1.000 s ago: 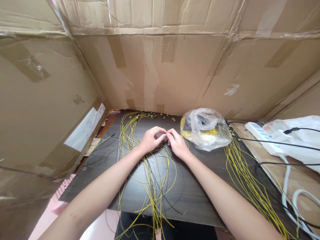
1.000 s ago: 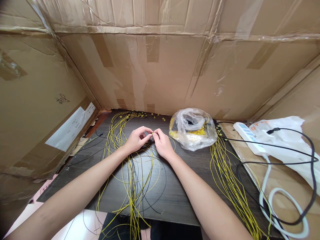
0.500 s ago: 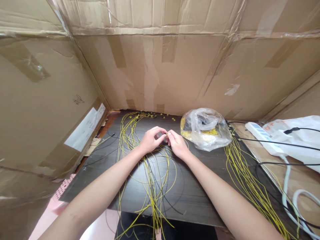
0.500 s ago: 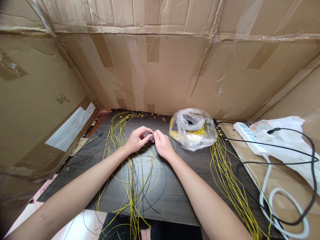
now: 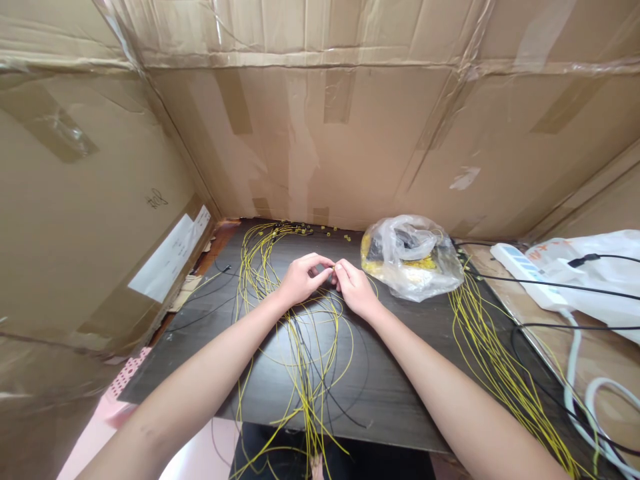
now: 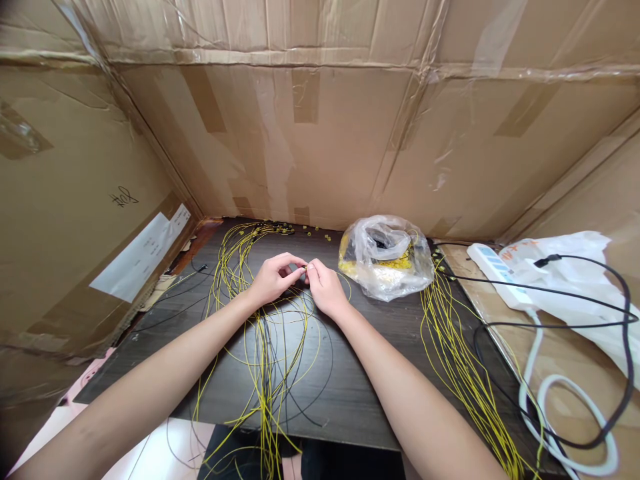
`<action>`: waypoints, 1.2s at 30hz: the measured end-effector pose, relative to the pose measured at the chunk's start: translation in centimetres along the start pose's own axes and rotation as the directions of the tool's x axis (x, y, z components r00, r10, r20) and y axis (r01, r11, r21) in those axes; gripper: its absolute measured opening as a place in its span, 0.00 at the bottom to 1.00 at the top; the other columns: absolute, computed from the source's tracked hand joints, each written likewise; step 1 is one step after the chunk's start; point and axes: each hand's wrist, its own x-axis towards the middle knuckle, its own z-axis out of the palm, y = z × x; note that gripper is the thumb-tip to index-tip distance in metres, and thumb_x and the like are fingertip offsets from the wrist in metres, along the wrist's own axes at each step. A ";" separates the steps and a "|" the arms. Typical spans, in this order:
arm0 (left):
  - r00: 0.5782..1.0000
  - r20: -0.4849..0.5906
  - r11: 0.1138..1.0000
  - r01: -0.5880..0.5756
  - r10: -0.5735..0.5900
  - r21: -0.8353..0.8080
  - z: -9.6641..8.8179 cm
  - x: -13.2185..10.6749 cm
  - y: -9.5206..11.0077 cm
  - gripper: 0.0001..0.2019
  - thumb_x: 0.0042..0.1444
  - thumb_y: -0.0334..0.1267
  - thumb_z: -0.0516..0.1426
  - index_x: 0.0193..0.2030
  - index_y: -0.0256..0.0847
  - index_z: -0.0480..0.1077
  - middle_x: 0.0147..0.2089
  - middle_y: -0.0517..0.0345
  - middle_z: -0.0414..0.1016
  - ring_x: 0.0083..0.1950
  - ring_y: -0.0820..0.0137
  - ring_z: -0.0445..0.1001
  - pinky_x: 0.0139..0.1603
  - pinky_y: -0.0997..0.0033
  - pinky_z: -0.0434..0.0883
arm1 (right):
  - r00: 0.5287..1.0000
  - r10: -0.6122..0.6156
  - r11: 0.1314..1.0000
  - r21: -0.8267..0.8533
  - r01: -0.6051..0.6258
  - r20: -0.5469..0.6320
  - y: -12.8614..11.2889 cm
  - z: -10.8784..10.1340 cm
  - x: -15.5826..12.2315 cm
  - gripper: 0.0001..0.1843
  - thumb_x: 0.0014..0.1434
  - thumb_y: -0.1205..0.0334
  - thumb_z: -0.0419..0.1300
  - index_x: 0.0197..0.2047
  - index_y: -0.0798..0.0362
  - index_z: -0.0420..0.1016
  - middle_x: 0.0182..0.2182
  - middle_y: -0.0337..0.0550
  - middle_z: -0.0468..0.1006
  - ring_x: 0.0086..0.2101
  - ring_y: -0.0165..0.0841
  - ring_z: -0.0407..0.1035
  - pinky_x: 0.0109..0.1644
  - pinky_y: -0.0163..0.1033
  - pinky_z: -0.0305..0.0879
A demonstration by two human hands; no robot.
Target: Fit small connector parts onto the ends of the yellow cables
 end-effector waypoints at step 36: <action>1.000 -0.023 1.000 0.003 -0.003 -0.006 0.2 0.1 0.1 0.07 0.65 0.39 0.61 0.44 0.40 0.78 0.40 0.56 0.81 0.31 0.73 0.75 0.35 0.72 0.74 | 0.998 0.032 0.996 0.088 -0.027 -0.057 -0.1 0.1 0.1 0.12 0.63 0.48 0.53 0.40 0.47 0.65 0.30 0.38 0.72 0.28 0.35 0.67 0.36 0.40 0.63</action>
